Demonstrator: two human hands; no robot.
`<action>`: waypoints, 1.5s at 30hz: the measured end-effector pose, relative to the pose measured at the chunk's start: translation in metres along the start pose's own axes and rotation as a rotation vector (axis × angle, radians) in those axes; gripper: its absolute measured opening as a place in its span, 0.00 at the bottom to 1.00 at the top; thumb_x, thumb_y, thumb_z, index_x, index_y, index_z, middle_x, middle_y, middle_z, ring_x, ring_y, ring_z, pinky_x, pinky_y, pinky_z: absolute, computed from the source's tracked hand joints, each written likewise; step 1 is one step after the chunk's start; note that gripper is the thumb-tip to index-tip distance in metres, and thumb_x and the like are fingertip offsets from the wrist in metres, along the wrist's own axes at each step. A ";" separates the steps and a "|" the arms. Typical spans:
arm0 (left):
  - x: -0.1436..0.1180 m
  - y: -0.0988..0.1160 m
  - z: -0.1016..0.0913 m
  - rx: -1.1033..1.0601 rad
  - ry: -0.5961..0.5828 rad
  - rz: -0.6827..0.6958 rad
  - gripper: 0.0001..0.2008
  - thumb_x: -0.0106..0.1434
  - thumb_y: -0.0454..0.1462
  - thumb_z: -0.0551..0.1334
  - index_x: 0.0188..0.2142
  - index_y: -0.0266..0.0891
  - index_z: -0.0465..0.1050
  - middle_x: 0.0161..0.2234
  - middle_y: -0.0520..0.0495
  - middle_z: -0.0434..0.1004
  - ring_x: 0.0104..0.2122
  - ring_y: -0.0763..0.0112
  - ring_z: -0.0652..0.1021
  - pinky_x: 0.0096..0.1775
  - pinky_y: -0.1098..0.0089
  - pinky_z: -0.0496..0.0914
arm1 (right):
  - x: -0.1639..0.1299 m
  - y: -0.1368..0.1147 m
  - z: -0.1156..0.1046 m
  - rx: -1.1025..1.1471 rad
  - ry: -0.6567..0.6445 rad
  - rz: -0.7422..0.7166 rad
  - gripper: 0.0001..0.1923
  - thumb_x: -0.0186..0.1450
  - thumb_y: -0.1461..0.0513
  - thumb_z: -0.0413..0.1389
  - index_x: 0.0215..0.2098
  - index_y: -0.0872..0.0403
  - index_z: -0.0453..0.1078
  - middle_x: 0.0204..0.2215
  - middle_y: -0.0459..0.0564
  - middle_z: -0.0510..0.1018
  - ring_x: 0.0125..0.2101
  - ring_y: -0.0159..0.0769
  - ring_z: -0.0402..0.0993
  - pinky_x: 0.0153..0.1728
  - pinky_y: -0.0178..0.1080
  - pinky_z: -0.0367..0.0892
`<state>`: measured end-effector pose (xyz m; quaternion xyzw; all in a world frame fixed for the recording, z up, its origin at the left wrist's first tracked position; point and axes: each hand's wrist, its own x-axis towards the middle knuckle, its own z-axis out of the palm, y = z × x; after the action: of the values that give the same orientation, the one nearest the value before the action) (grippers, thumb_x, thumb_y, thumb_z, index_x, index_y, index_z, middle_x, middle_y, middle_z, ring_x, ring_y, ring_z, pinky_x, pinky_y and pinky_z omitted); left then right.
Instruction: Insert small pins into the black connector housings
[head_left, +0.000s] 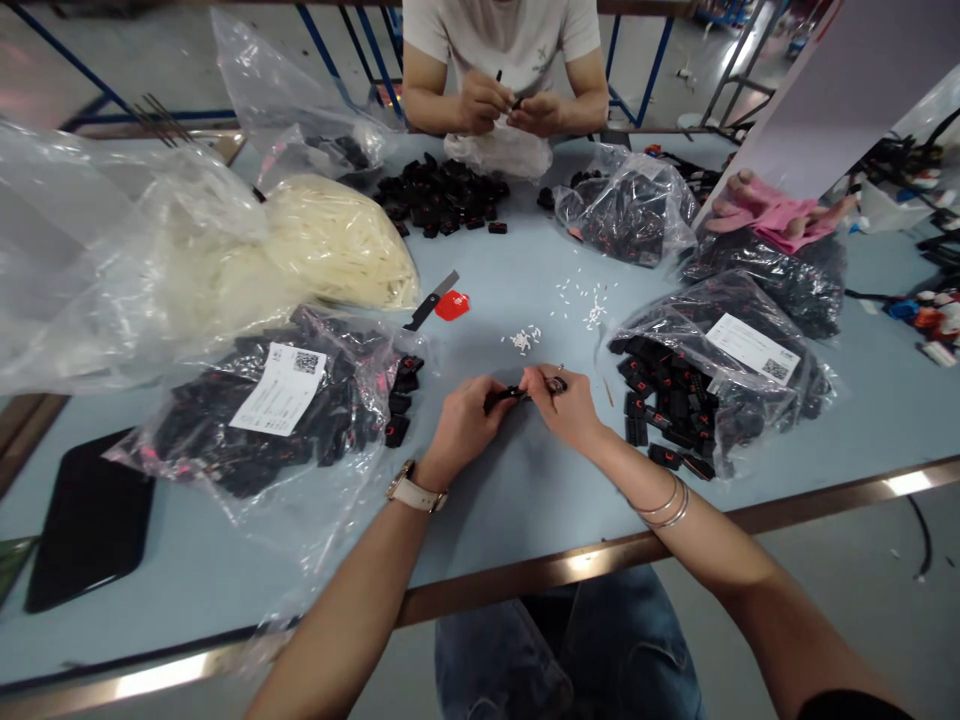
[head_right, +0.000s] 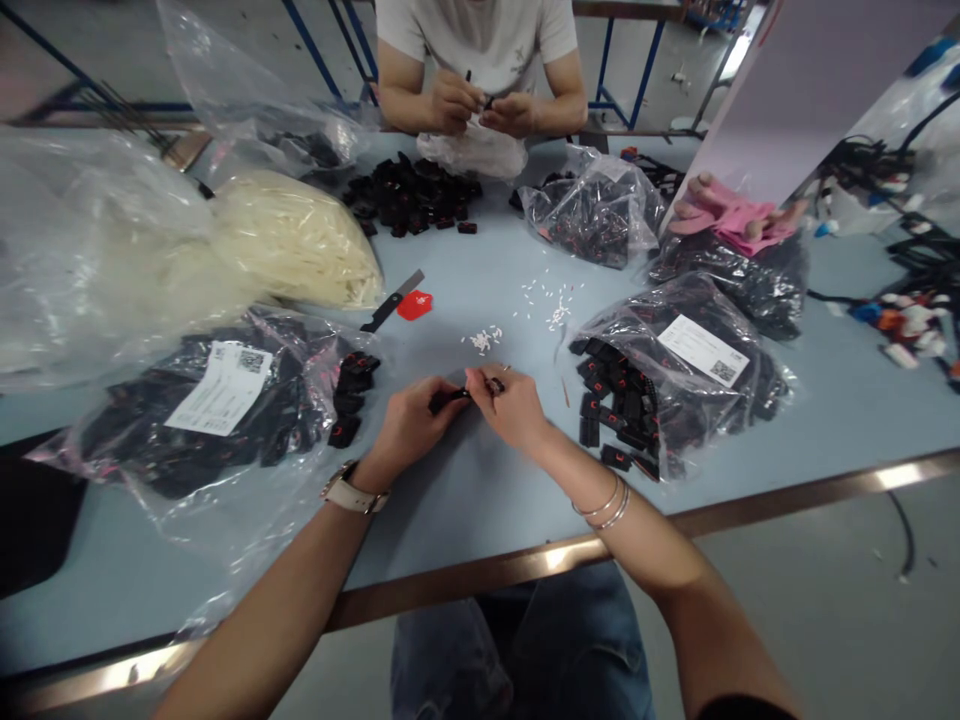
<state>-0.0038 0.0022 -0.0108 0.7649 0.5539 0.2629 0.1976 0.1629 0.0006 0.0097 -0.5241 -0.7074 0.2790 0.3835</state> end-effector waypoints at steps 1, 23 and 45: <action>0.000 0.000 0.000 0.000 0.000 0.000 0.04 0.59 0.38 0.60 0.30 0.40 0.69 0.29 0.47 0.76 0.30 0.66 0.75 0.32 0.68 0.68 | 0.000 -0.001 0.000 -0.010 -0.007 -0.005 0.22 0.68 0.51 0.42 0.27 0.53 0.70 0.24 0.48 0.75 0.27 0.31 0.69 0.33 0.34 0.63; 0.000 0.000 0.000 -0.030 0.009 -0.001 0.05 0.60 0.38 0.60 0.32 0.39 0.70 0.29 0.47 0.76 0.29 0.67 0.75 0.31 0.69 0.67 | -0.003 0.001 0.005 -0.029 0.041 -0.062 0.22 0.68 0.53 0.41 0.27 0.53 0.70 0.25 0.50 0.76 0.28 0.32 0.72 0.34 0.35 0.64; 0.000 0.001 0.000 -0.035 0.004 -0.016 0.04 0.59 0.37 0.62 0.31 0.38 0.71 0.28 0.48 0.76 0.28 0.68 0.74 0.31 0.70 0.66 | -0.001 0.004 0.005 -0.104 0.128 -0.127 0.23 0.69 0.54 0.40 0.26 0.54 0.70 0.23 0.51 0.77 0.25 0.31 0.73 0.31 0.33 0.64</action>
<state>-0.0032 0.0023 -0.0101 0.7562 0.5558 0.2727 0.2120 0.1613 0.0009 0.0034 -0.5142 -0.7267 0.1830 0.4172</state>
